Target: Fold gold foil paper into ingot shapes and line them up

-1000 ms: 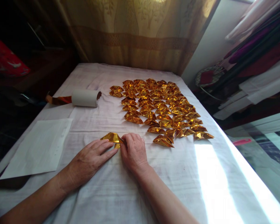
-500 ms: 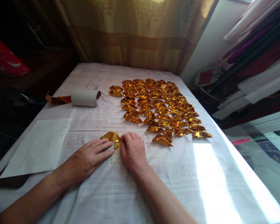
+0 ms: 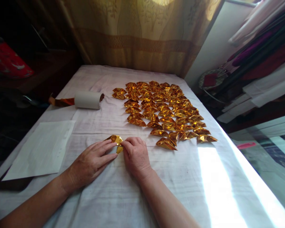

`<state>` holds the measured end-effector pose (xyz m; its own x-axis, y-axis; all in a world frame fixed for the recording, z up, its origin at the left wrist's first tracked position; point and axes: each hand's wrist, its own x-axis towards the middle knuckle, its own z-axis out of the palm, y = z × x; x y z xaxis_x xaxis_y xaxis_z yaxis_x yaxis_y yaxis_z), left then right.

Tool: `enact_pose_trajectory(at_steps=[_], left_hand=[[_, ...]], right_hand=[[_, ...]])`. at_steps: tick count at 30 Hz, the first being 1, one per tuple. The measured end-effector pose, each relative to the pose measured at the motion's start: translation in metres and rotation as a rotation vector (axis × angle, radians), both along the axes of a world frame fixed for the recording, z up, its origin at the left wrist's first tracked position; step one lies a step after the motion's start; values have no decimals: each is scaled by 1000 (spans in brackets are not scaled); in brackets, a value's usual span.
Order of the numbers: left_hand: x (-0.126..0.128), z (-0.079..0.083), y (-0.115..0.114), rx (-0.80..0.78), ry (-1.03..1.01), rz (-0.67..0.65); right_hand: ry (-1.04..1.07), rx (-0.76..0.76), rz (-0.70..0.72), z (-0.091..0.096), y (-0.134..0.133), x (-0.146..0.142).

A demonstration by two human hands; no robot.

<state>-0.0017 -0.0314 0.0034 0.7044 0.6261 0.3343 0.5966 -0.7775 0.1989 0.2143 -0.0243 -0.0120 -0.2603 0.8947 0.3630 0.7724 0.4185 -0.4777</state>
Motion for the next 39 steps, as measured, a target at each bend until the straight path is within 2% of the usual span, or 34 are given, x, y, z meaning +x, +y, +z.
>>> enact_pose_trajectory(at_steps=[7,13,17,21,24,30,39], left_hand=[[-4,4,5,-33,-192,74],[-28,11,18,16,-174,267],[-38,5,23,-2,-87,176],[-38,-1,22,-17,-19,105],[-36,-1,21,4,23,99],[-28,5,21,79,57,98],[-21,11,21,135,37,84]], right_hand=[[11,-12,55,6,-1,1],[5,-36,71,8,-1,3],[12,-30,69,7,-1,2],[6,-12,106,5,0,3],[1,7,137,6,1,5],[-26,-75,246,12,4,11],[-31,-53,257,12,6,10]])
